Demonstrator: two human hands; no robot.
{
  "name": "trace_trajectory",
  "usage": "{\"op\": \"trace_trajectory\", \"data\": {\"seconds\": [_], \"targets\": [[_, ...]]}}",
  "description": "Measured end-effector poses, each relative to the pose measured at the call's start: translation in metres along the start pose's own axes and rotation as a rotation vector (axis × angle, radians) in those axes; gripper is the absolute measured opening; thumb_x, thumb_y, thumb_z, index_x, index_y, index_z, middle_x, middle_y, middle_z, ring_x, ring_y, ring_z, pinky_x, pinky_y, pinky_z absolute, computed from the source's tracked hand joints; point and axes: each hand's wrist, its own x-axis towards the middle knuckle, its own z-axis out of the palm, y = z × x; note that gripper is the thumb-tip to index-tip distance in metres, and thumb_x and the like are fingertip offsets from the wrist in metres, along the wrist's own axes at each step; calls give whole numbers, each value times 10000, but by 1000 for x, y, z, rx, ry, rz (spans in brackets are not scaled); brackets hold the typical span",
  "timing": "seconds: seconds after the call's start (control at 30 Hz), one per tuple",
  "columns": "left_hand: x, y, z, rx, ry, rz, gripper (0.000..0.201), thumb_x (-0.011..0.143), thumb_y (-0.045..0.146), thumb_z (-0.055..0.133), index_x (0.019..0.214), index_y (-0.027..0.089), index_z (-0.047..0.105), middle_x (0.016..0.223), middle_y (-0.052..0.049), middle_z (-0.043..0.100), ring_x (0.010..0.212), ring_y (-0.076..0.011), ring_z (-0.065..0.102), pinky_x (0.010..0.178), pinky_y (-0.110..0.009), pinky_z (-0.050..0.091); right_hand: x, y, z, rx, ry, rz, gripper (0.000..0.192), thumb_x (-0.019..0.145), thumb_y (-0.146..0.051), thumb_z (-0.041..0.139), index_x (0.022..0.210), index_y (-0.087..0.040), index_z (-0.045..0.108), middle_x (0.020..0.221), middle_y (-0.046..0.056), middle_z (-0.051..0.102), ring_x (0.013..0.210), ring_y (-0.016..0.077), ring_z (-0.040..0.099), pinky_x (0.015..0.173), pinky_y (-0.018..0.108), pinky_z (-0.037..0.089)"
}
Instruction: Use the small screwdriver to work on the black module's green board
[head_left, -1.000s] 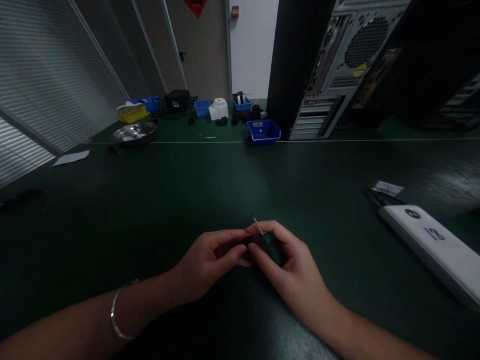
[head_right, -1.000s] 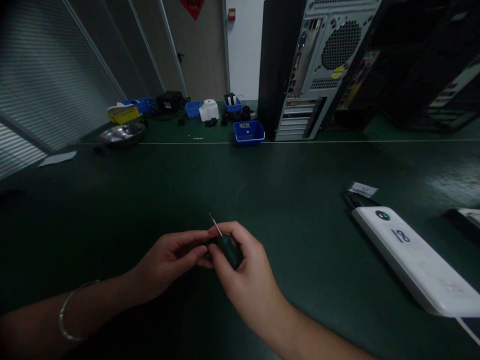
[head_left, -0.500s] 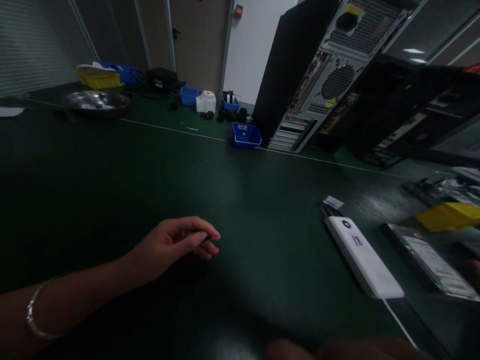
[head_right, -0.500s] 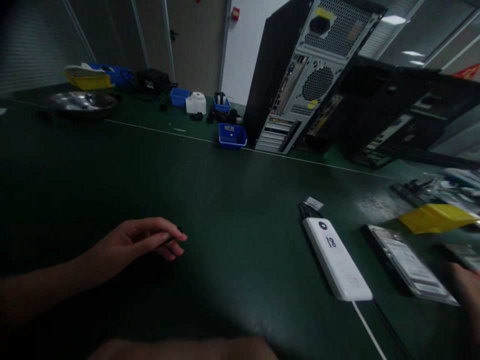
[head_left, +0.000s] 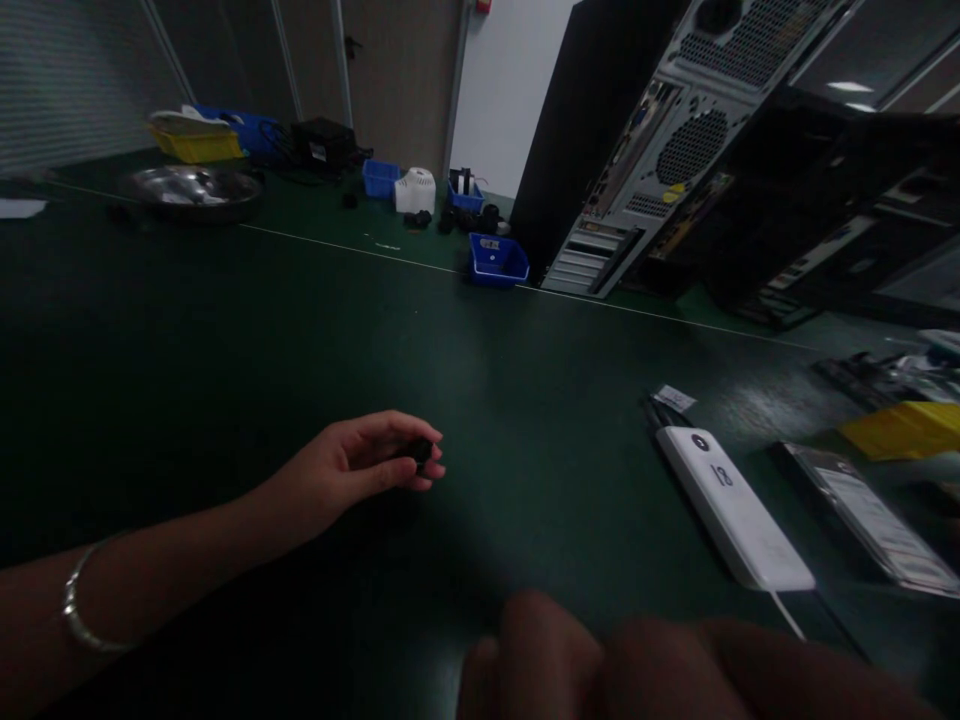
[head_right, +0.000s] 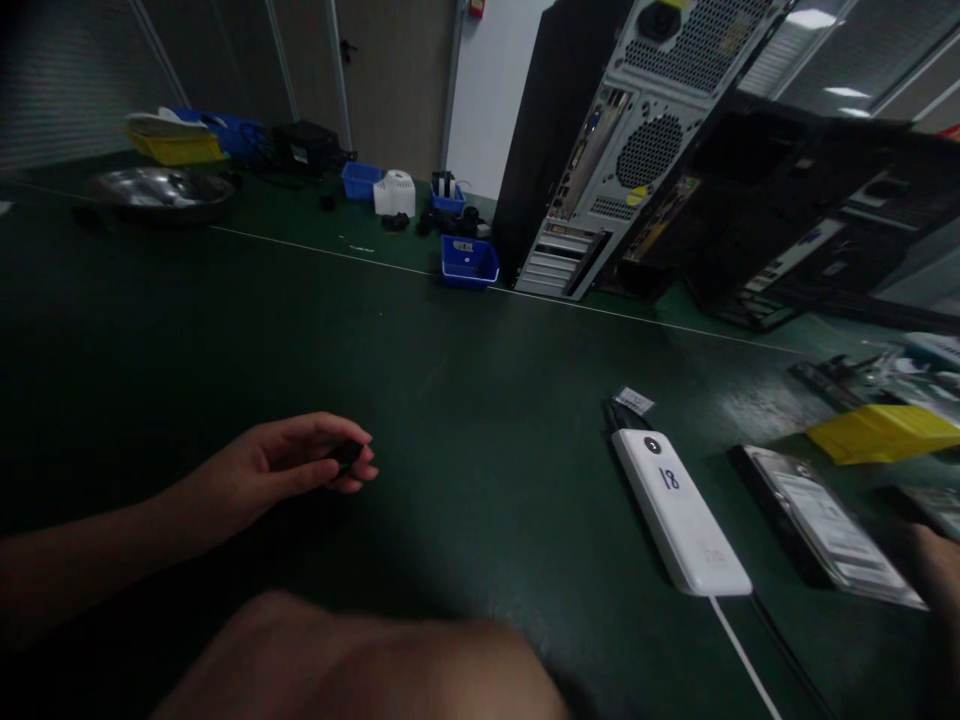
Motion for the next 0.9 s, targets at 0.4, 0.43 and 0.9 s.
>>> {"op": "trace_trajectory", "data": {"seconds": [0.4,0.43,0.9], "targets": [[0,0,2,-246,28,-23,206,786,184,754,918,154,598,915,-27,678,815,-156,700,752,-255,535,65,85,52,-171,41,-150,299,835,-104,662,1092,-241,599,1026,59,572,942,227,602,821,359,503],[-1,-1,2,-228,21,-13,207,787,178,753,924,155,599,907,-26,681,797,-147,697,730,-240,530,64,85,52,-182,25,-152,302,842,-87,639,1095,-243,588,1023,57,568,937,224,603,818,358,502],[2,-5,-4,-192,-101,-23,337,756,31,726,1046,186,651,1054,-49,702,954,-183,671,840,-305,500,63,85,52,-120,67,-188,242,846,-36,547,1002,-221,538,940,31,537,829,183,552,687,296,466]]}}
